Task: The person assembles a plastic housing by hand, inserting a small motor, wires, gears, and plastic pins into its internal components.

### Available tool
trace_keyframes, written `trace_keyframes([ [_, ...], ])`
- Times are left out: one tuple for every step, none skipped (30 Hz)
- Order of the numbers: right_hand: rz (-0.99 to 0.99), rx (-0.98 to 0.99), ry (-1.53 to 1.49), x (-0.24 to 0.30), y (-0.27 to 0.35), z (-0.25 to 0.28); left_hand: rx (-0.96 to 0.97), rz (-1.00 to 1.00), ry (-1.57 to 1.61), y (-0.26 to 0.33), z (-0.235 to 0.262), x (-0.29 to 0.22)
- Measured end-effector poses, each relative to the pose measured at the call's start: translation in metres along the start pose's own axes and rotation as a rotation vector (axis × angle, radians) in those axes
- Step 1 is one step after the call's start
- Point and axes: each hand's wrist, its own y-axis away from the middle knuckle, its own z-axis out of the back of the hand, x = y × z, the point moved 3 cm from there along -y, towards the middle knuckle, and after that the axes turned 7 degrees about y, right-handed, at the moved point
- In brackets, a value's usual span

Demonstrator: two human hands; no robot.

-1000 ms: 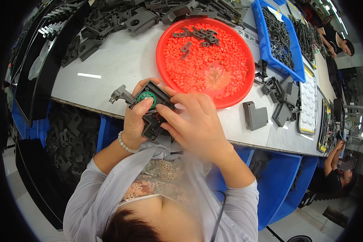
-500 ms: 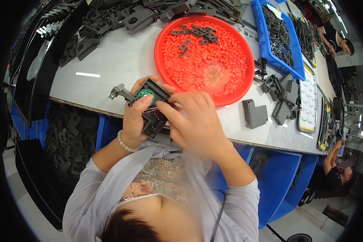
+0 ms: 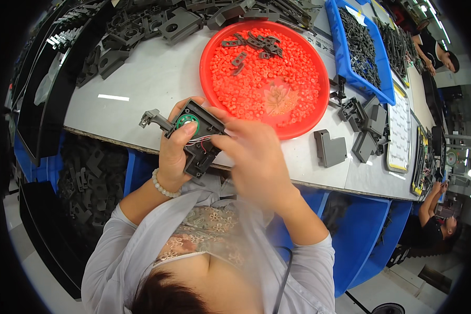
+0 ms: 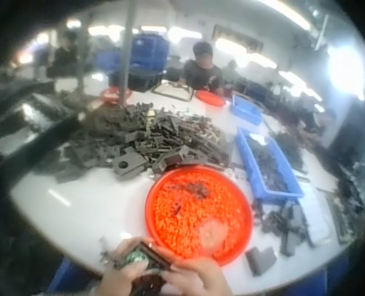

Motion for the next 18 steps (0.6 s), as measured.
trace_keyframes([
  [-0.055, -0.101, -0.089, -0.005, 0.005, 0.004, 0.001, -0.001, 0.001, -0.001, -0.001, 0.000],
  [-0.055, -0.101, -0.089, -0.008, 0.010, 0.007, -0.005, 0.017, -0.036, -0.001, -0.003, 0.000],
  [-0.102, -0.119, -0.071, -0.013, 0.015, 0.011, -0.012, 0.035, -0.073, -0.002, -0.004, 0.001],
  [-0.148, -0.136, -0.053, -0.019, 0.020, 0.013, -0.011, 0.036, -0.073, -0.002, -0.002, 0.001],
  [-0.156, -0.134, -0.014, -0.023, 0.024, 0.014, -0.001, 0.054, -0.062, -0.002, -0.001, 0.001],
  [-0.159, -0.137, -0.013, -0.022, 0.026, 0.014, 0.008, 0.072, -0.051, -0.003, 0.001, 0.002],
  [-0.171, -0.146, -0.025, -0.022, 0.028, 0.014, 0.010, 0.075, -0.054, -0.004, 0.002, 0.004],
  [-0.182, -0.154, -0.038, -0.021, 0.029, 0.014, 0.021, 0.070, -0.033, -0.005, 0.004, 0.005],
  [-0.184, -0.157, -0.040, -0.021, 0.031, 0.014, 0.031, 0.064, -0.013, -0.005, 0.004, 0.005],
  [-0.205, -0.142, -0.045, -0.022, 0.033, 0.014, 0.032, 0.065, -0.017, -0.005, 0.004, 0.005],
  [-0.225, -0.127, -0.051, -0.024, 0.034, 0.014, 0.037, 0.068, -0.009, -0.005, 0.003, 0.005],
  [-0.225, -0.130, -0.054, -0.022, 0.032, 0.014, 0.041, 0.071, -0.001, -0.005, 0.002, 0.006],
  [-0.174, -0.130, -0.002, -0.016, 0.025, 0.015, 0.042, 0.071, -0.006, -0.005, 0.002, 0.007],
  [-0.124, -0.130, 0.051, -0.009, 0.019, 0.016, 0.053, 0.059, 0.054, -0.005, 0.001, 0.008],
  [-0.124, -0.133, 0.050, -0.004, 0.013, 0.017, 0.065, 0.047, 0.114, -0.004, 0.001, 0.009],
  [-0.047, -0.092, 0.073, 0.002, 0.005, 0.016, 0.066, 0.047, 0.110, -0.003, 0.002, 0.009],
  [0.030, -0.052, 0.097, 0.008, 0.000, 0.013, 0.078, 0.041, 0.092, -0.002, 0.003, 0.010],
  [0.029, -0.057, 0.096, 0.009, -0.003, 0.010, 0.090, 0.034, 0.074, -0.002, 0.004, 0.010],
])
